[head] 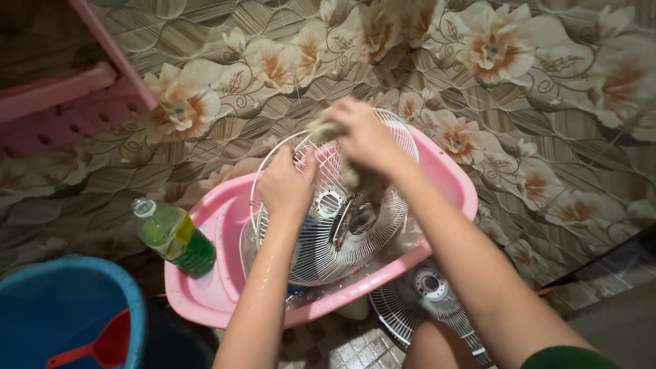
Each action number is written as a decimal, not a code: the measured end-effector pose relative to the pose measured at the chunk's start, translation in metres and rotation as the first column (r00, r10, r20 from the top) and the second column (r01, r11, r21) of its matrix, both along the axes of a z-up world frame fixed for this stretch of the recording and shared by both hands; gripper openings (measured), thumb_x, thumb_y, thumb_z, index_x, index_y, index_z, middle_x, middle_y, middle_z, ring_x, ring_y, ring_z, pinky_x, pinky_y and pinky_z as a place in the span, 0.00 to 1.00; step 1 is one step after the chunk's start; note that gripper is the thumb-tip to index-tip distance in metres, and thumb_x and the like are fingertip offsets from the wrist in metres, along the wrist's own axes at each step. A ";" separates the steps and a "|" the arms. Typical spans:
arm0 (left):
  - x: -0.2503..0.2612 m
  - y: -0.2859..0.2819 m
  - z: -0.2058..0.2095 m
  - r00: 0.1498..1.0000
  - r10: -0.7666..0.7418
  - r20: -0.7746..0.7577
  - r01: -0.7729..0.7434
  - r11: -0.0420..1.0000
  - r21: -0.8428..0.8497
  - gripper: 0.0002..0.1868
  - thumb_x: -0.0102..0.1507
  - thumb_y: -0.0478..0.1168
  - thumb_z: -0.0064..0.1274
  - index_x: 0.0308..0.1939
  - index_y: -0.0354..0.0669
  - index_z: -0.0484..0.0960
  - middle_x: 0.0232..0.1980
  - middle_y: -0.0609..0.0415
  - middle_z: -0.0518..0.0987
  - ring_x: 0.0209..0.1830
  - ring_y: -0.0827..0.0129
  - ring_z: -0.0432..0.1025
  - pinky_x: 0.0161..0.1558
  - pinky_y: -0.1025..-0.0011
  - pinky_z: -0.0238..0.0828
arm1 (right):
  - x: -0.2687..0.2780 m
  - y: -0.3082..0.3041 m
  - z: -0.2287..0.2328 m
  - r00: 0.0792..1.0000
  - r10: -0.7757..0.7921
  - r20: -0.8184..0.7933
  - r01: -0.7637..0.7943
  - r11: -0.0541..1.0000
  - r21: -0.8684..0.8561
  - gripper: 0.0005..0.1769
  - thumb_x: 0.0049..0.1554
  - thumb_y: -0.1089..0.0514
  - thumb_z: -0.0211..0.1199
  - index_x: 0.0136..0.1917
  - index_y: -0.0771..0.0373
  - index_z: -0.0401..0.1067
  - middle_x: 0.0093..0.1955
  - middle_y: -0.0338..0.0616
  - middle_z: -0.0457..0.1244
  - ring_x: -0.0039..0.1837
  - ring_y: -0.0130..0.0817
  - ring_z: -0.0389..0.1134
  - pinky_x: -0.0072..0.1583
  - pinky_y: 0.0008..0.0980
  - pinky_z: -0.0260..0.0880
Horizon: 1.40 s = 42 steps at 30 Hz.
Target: The person scrubs a white metal fan cage with a cloth inside a pink basin filled with soapy water. They repeatedly wipe the cage, rinse the cloth, and continue scrubbing different sections of the cage.
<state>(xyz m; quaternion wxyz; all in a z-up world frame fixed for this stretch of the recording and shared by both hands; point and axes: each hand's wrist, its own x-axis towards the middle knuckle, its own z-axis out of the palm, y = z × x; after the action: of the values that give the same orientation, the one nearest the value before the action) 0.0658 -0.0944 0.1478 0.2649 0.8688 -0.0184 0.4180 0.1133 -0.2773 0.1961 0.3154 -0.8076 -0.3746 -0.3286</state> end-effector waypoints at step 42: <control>-0.020 0.023 -0.038 0.994 -0.053 0.090 0.060 0.996 -0.070 0.09 0.66 0.43 0.50 0.34 0.43 0.77 0.26 0.44 0.78 0.25 0.47 0.74 0.28 0.54 0.67 | 0.046 -0.043 -0.028 0.983 -0.148 0.112 0.149 0.989 -0.008 0.18 0.49 0.67 0.65 0.54 0.60 0.77 0.54 0.46 0.69 0.59 0.47 0.69 0.63 0.41 0.67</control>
<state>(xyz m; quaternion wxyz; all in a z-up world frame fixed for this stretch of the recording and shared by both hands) 0.0458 -0.0709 0.1098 0.3072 0.8383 -0.0395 0.4487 0.1593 -0.3206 0.1684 0.2623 -0.8163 -0.3328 -0.3926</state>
